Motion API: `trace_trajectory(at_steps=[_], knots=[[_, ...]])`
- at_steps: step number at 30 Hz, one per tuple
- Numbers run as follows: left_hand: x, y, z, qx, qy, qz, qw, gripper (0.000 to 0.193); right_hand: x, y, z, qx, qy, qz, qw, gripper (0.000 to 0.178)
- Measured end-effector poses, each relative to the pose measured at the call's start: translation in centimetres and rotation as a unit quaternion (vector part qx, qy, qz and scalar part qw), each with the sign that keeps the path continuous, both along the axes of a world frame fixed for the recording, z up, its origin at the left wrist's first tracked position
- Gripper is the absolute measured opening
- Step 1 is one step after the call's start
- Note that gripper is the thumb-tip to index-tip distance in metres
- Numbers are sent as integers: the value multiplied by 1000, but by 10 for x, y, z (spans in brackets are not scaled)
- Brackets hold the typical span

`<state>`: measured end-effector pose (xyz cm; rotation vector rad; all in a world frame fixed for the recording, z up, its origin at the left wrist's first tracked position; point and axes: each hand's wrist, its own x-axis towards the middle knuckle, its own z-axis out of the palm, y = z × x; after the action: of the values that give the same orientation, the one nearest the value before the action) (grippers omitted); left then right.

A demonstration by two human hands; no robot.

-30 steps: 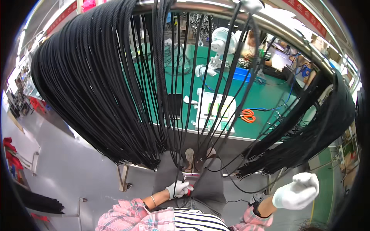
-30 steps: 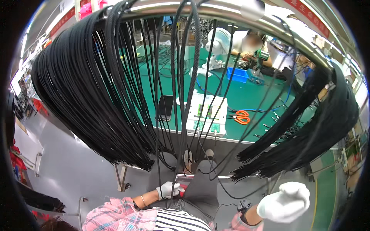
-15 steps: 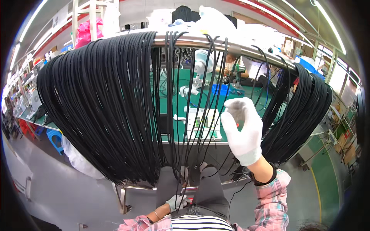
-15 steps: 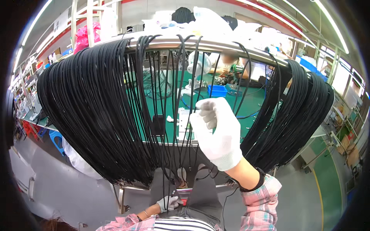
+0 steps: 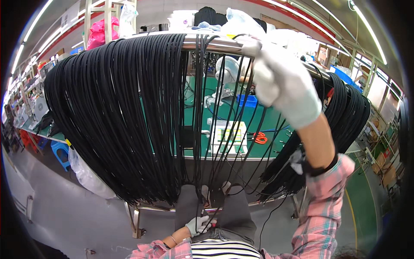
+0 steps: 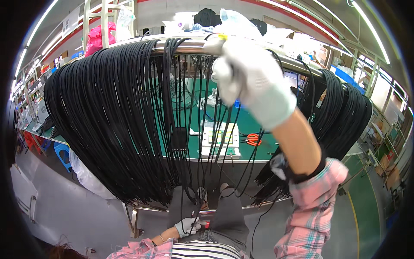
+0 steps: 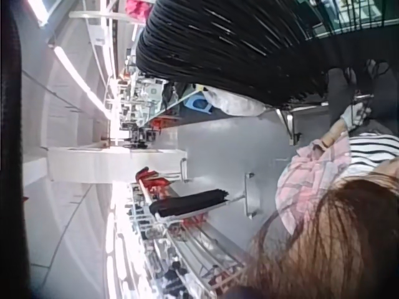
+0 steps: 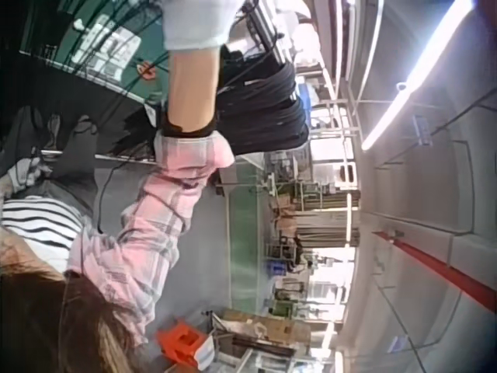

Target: Testing and organizing large bundles of black cables using an industrial testing device at a workstation.

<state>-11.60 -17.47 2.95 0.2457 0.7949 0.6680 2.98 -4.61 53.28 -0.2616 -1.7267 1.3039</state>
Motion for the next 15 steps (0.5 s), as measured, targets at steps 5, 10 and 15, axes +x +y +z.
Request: trace_trajectory(at_steps=[5, 10, 15], knots=[[17, 17, 45, -5, -127, -61, 990, 49, 26, 34, 55, 2, 15, -28, 999, 36], [37, 30, 56, 26, -207, -105, 972, 45, 40, 47, 66, -20, -21, -67, 997, 37], [46, 25, 103, 260, 192, -207, 923, 63, 82, 47, 104, 221, -230, -116, 941, 35]])
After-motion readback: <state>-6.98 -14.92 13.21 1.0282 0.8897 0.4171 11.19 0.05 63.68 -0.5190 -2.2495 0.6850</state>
